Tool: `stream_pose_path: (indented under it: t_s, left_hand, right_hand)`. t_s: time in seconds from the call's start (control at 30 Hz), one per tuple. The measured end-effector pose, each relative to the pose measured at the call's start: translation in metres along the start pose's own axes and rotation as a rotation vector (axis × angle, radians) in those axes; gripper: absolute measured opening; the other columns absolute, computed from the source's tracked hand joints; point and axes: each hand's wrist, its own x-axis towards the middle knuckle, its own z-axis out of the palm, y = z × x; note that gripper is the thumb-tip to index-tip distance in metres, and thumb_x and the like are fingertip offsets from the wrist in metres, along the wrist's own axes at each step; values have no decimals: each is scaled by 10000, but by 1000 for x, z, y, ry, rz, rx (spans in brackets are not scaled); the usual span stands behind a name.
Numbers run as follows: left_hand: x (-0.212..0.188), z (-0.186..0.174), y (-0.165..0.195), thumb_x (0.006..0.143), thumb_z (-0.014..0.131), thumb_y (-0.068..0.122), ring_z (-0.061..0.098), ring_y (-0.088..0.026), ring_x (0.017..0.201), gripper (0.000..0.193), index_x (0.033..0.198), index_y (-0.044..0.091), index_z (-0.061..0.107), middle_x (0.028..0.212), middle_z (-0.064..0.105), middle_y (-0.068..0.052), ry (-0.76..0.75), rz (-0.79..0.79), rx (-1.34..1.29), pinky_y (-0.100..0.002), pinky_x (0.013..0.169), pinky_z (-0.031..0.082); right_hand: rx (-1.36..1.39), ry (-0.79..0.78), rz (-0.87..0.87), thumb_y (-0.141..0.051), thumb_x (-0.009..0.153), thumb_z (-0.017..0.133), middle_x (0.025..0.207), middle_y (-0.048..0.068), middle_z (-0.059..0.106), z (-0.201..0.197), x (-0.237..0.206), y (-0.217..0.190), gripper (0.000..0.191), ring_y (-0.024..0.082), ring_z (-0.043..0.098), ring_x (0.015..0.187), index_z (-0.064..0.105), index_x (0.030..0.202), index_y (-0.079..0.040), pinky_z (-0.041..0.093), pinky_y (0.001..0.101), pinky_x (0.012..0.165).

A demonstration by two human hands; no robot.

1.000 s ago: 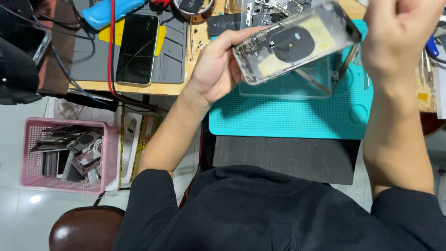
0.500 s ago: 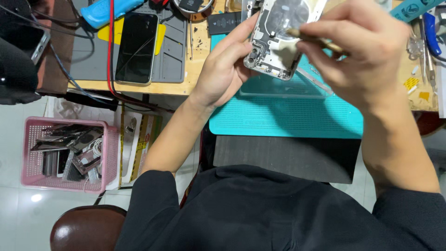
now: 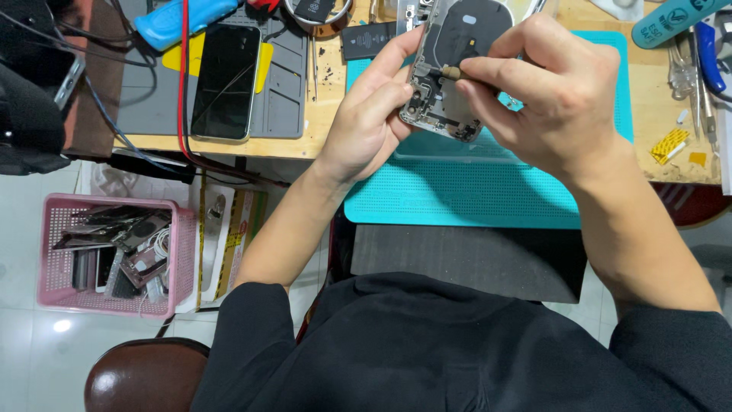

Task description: The person repairs a disassembled smartphone at a workbench. They pry at the phone frame with a tool, use a screwdriver to remove and tighten screws, wipe the back cover and frame with a cloth, and press the back cover onto the phone body.

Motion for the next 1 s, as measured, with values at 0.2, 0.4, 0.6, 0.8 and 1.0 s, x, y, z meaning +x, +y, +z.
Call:
stream_pose_path:
  t_s: [0.2,0.4,0.6,0.8,1.0]
  left_hand:
    - [0,1,2,1107,349,3,604,-192,1288,534,1631,15,248,1449,548,-160,-19,3,7,-358,1104,548]
    - [-1,-1,2,1090,356,15,597,-188,1280,561,1639,25,241,1426,554,-154,-7,-6,1,-357,1116,529]
    - [3,-1,-9,1099,485,10,540,-135,1345,529,1582,-16,274,1457,532,-92,1,142,278,-280,1186,456]
    - [4,6,-15,1154,592,39,577,-143,1274,509,1572,-7,307,1396,578,-107,59,267,691,-290,1124,503]
    - [0,11,-8,1092,436,32,709,-178,1084,590,1627,61,188,1396,580,-126,121,55,586,-335,693,708]
  right_hand:
    - [17,7,-14,4,903,872,923,55,639,1,1,1,183,161,628,736,764,1048,-29,480,287,673]
    - [45,-3,25,3,934,850,920,61,643,2,1,-3,152,171,627,730,754,1050,-22,481,301,673]
    - [40,-12,30,-39,965,853,917,70,642,9,1,-5,135,201,630,755,742,1041,-24,481,321,646]
    - [58,15,19,0,938,809,951,73,651,21,0,-6,140,187,647,748,705,1032,-12,480,297,615]
    - [85,35,-21,-3,935,826,879,55,645,26,-3,-1,154,182,654,718,689,1003,-19,481,290,602]
